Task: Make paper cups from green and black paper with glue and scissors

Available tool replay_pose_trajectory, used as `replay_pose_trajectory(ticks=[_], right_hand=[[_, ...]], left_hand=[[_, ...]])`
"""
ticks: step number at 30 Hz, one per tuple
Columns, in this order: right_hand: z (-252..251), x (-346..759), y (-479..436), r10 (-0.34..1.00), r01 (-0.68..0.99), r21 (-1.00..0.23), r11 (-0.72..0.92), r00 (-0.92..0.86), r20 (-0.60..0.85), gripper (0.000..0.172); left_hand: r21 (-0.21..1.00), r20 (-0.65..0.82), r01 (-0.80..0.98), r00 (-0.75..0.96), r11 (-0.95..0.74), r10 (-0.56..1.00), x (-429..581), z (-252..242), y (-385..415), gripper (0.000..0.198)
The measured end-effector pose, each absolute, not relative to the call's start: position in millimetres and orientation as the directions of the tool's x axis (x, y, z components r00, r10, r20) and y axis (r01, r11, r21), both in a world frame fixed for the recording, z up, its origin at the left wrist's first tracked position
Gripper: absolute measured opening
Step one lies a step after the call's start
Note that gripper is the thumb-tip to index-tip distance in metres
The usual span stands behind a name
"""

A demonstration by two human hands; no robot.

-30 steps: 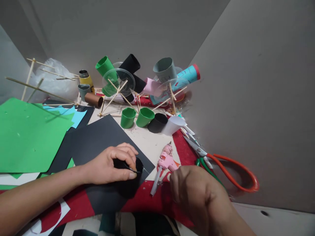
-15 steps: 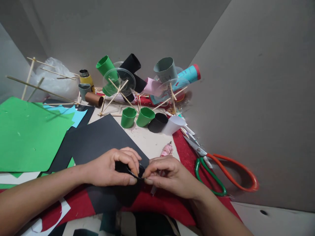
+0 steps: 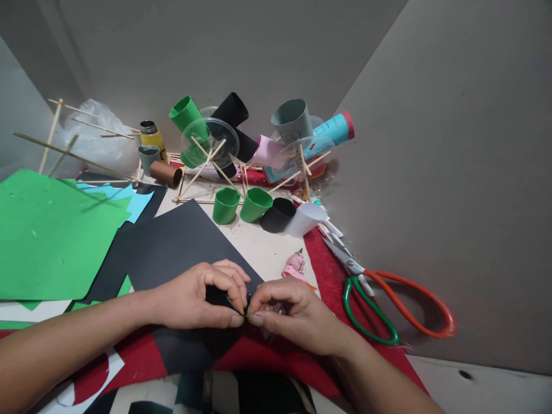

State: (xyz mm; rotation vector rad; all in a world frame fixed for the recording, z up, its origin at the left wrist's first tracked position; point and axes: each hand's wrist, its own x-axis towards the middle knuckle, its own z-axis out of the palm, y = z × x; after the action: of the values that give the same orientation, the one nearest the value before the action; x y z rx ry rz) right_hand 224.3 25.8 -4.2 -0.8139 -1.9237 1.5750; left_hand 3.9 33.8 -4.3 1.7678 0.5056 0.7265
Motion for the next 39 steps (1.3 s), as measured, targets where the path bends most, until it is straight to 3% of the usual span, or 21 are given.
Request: replay_pose_trajectory(ticks=[9, 15, 22, 28, 36, 39], right_hand=[[-2.5, 223.5, 18.0, 0.695, 0.251, -0.791, 0.557, -0.663, 0.279, 0.015], [-2.8, 225.3, 19.8, 0.702, 0.324, -0.702, 0.635, -0.621, 0.349, 0.016], [4.9, 234.0, 25.9, 0.845, 0.383, -0.776, 0.501, -0.412, 0.342, 0.013], [4.2, 235.9, 28.1, 0.958, 0.29, -0.921, 0.26, -0.198, 0.208, 0.016], [1.1, 234.6, 32.6, 0.955, -0.087, -0.996, 0.014, -0.295, 0.039, 0.019], [2.5, 229.4, 32.5, 0.951, -0.014, -1.0, 0.01, -0.309, 0.014, 0.019]], left_hand=[[0.953, 0.22, -0.003, 0.696, -0.304, 0.684, 5.5, -4.6, 33.2, 0.008], [0.95, 0.235, 0.0, 0.66, -0.313, 0.714, 4.0, -4.7, 33.3, 0.009], [0.936, 0.261, 0.027, 0.612, -0.35, 0.747, 1.1, -2.0, 33.0, 0.011], [0.917, 0.29, 0.046, 0.608, -0.397, 0.739, 1.3, -3.6, 31.4, 0.012], [0.84, 0.339, 0.124, 0.641, -0.529, 0.689, 1.4, -2.6, 29.6, 0.009], [0.811, 0.348, 0.152, 0.65, -0.565, 0.675, 1.5, -1.9, 27.9, 0.008]])
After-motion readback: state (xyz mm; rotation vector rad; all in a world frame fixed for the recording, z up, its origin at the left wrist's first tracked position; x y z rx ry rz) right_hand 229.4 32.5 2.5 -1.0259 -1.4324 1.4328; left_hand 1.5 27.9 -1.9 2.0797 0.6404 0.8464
